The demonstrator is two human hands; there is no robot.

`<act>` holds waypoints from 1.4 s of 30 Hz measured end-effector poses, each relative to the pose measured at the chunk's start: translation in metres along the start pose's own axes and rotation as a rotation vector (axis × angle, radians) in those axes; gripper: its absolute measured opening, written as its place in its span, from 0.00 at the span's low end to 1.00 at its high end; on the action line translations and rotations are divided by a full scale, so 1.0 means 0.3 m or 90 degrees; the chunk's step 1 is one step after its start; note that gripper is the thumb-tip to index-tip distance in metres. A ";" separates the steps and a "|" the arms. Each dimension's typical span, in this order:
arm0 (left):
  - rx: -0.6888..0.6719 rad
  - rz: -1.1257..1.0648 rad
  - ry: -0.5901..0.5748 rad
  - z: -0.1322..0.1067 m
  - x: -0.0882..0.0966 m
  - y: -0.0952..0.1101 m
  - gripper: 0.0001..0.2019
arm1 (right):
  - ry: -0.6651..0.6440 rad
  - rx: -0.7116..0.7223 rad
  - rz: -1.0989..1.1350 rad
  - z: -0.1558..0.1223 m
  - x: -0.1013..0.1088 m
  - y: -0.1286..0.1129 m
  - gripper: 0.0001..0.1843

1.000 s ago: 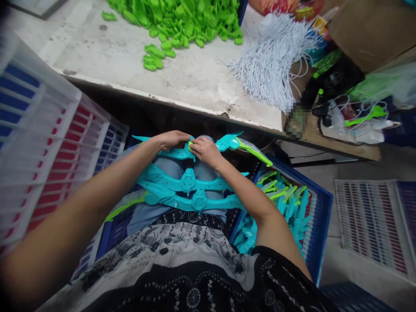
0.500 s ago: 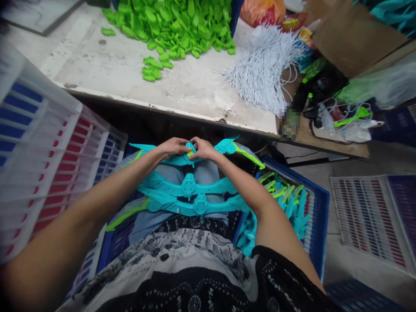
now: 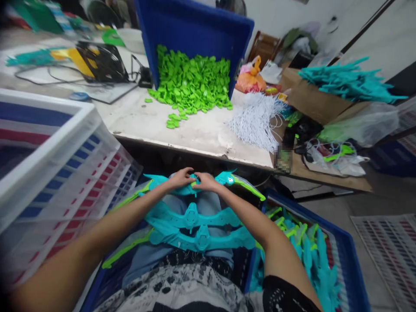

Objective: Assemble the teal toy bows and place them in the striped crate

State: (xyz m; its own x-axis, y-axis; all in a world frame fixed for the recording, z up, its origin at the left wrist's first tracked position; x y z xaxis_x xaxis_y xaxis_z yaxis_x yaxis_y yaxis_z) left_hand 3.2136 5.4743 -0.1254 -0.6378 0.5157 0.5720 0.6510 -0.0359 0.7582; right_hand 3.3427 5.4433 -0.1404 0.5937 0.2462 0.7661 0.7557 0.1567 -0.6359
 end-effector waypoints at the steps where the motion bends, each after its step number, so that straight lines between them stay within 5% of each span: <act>1: -0.037 0.035 0.045 -0.025 -0.005 0.002 0.25 | -0.011 0.020 -0.013 0.016 0.029 -0.011 0.24; 4: -0.212 0.216 0.134 -0.110 -0.062 -0.004 0.20 | 0.115 0.068 -0.035 0.125 0.181 -0.056 0.11; 8: -0.334 0.400 0.135 -0.167 -0.146 -0.053 0.31 | 0.357 0.097 -0.111 0.380 0.361 -0.152 0.16; 12: -0.405 0.486 0.234 -0.199 -0.143 -0.050 0.35 | 0.337 0.118 -0.177 0.628 0.370 -0.256 0.21; 15: -0.475 0.500 0.274 -0.243 -0.151 -0.039 0.20 | 0.335 0.112 -0.165 0.701 0.349 -0.289 0.18; 17: -0.426 0.524 0.204 -0.258 -0.172 -0.058 0.10 | 0.359 0.097 -0.137 0.693 0.348 -0.274 0.18; 21: -0.176 0.569 -0.001 -0.292 -0.193 -0.132 0.14 | 0.399 0.014 -0.079 0.576 0.373 -0.155 0.23; 25: -0.062 0.524 -0.028 -0.344 -0.164 -0.165 0.14 | 0.381 -0.036 -0.070 0.390 0.376 -0.008 0.20; 27: -0.078 0.507 -0.021 -0.352 -0.158 -0.161 0.11 | 0.377 -0.016 -0.133 0.304 0.366 0.036 0.18; 33: -0.294 0.579 0.124 -0.269 -0.141 -0.029 0.28 | 0.396 0.013 -0.315 0.165 0.349 0.052 0.14; 37: -0.331 0.611 0.060 -0.145 -0.160 0.019 0.25 | 0.364 0.066 -0.272 0.187 0.360 0.064 0.13; 42: -0.263 0.571 -0.032 -0.072 -0.116 0.066 0.22 | 0.279 0.057 -0.232 0.226 0.370 0.082 0.13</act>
State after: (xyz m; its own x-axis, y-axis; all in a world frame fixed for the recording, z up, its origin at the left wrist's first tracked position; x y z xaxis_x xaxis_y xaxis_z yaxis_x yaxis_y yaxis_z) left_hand 3.2398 5.4371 -0.1236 0.0463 0.1861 0.9814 0.6838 -0.7221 0.1047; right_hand 3.4084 5.5392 -0.0773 0.3732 -0.2548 0.8921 0.9178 0.2423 -0.3147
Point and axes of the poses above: each hand's wrist, its own z-axis towards the middle knuckle, its own x-axis out of the back of the hand, y = z × x, the point moved 5 cm from there along z, towards the middle knuckle, and after that the axes turned 2 degrees about -z, right-handed, at the moved point
